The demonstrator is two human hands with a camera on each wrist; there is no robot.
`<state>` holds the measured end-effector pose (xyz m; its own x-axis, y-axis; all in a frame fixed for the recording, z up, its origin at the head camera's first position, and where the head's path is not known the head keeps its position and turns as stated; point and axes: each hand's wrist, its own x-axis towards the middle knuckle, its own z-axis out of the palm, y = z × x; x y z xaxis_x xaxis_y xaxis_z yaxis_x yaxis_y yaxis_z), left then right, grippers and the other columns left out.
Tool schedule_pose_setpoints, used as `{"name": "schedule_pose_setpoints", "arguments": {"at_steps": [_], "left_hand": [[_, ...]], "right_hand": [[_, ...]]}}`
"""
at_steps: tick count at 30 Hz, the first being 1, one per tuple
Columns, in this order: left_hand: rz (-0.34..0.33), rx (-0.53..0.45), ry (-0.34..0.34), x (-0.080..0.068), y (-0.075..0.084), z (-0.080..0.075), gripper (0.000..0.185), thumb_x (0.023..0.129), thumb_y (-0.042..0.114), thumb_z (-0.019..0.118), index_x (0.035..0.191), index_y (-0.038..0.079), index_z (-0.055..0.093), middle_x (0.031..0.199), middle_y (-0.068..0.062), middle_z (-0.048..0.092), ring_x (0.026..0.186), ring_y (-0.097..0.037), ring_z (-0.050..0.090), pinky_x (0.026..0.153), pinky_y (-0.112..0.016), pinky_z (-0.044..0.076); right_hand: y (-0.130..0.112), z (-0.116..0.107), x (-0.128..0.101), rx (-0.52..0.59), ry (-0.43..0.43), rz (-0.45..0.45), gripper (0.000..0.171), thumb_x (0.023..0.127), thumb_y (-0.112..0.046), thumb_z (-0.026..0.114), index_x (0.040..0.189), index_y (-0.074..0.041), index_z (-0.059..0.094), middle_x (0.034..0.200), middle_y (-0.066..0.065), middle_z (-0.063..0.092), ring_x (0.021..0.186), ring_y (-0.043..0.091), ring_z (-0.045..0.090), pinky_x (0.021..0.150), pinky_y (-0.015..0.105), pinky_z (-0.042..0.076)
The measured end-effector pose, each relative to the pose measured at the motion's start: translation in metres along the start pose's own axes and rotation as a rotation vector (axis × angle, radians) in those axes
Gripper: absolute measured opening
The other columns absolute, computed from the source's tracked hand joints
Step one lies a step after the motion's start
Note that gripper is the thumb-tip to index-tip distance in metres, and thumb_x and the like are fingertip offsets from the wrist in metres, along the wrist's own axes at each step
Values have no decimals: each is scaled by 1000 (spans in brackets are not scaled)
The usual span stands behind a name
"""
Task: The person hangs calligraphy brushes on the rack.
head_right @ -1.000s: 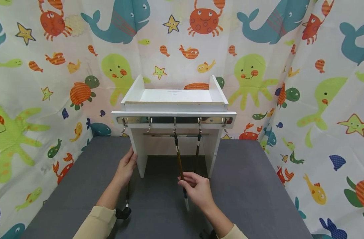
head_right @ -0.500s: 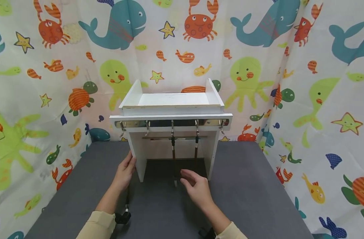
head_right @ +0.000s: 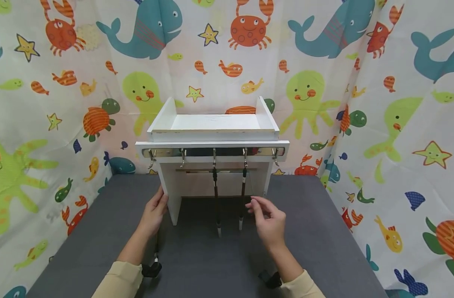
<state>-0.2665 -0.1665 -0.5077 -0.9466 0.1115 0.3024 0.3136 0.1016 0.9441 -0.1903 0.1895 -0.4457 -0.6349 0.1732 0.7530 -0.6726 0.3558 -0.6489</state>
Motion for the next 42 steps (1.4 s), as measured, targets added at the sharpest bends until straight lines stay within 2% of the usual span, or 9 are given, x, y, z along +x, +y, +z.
{"name": "schedule_pose_setpoints", "arguments": {"at_steps": [3,6,11,16,21,26,32,39,42], "left_hand": [[-12,0,6,0,-1,1,55,110,30,40,162,27,21,168,-5,20,152,-34,23,113,-60,32],[-19,-5,16,-1,-1,1,55,110,30,40,162,28,22,168,-4,21,152,-33,23,113,-60,32],[-20,-24,11,1,-2,2,55,110,31,40,162,29,22,168,-2,21,153,-31,22,113,-59,31],[-22,-23,14,1,-1,3,55,110,30,40,162,27,22,167,-2,21,152,-32,23,112,-59,33],[-20,-25,20,0,0,3,54,110,28,41,161,26,23,167,-2,22,151,-33,24,112,-60,33],[-19,-6,30,1,-2,2,55,110,29,42,161,28,24,167,-2,23,151,-33,27,111,-61,35],[-16,11,45,2,-3,4,54,109,33,43,160,31,26,166,-1,25,150,-33,28,110,-60,36],[11,15,52,2,-3,3,55,109,31,44,161,25,27,166,-3,26,151,-30,28,112,-53,34],[-11,-4,53,0,-1,1,55,109,30,46,160,26,28,166,1,27,151,-26,28,115,-50,32]], "right_hand": [[-2,-9,15,-64,161,50,18,92,8,68,109,9,71,98,23,75,83,6,70,70,11,52],[11,-16,26,-89,221,166,27,97,-7,68,123,0,68,118,14,73,103,2,65,86,12,51],[38,-24,34,-82,144,304,43,98,-22,68,139,-12,59,138,4,63,128,14,57,106,30,48],[52,-24,34,10,14,437,50,99,-29,67,146,-18,53,148,0,56,139,17,50,113,43,40],[62,-23,31,6,-89,529,54,100,-37,63,151,-23,49,151,0,53,140,18,49,111,28,42],[74,-19,30,-21,-122,535,53,102,-38,60,150,-17,51,149,5,55,134,21,55,94,9,45],[82,-17,30,-17,-87,498,50,100,-39,63,145,-18,57,144,3,59,129,20,59,91,10,49],[87,-16,29,-37,-99,513,49,100,-42,61,146,-23,56,145,-1,58,130,19,59,97,19,50],[88,-14,27,-40,-88,523,49,100,-42,61,145,-25,56,146,-2,57,131,18,58,98,20,50]]}}
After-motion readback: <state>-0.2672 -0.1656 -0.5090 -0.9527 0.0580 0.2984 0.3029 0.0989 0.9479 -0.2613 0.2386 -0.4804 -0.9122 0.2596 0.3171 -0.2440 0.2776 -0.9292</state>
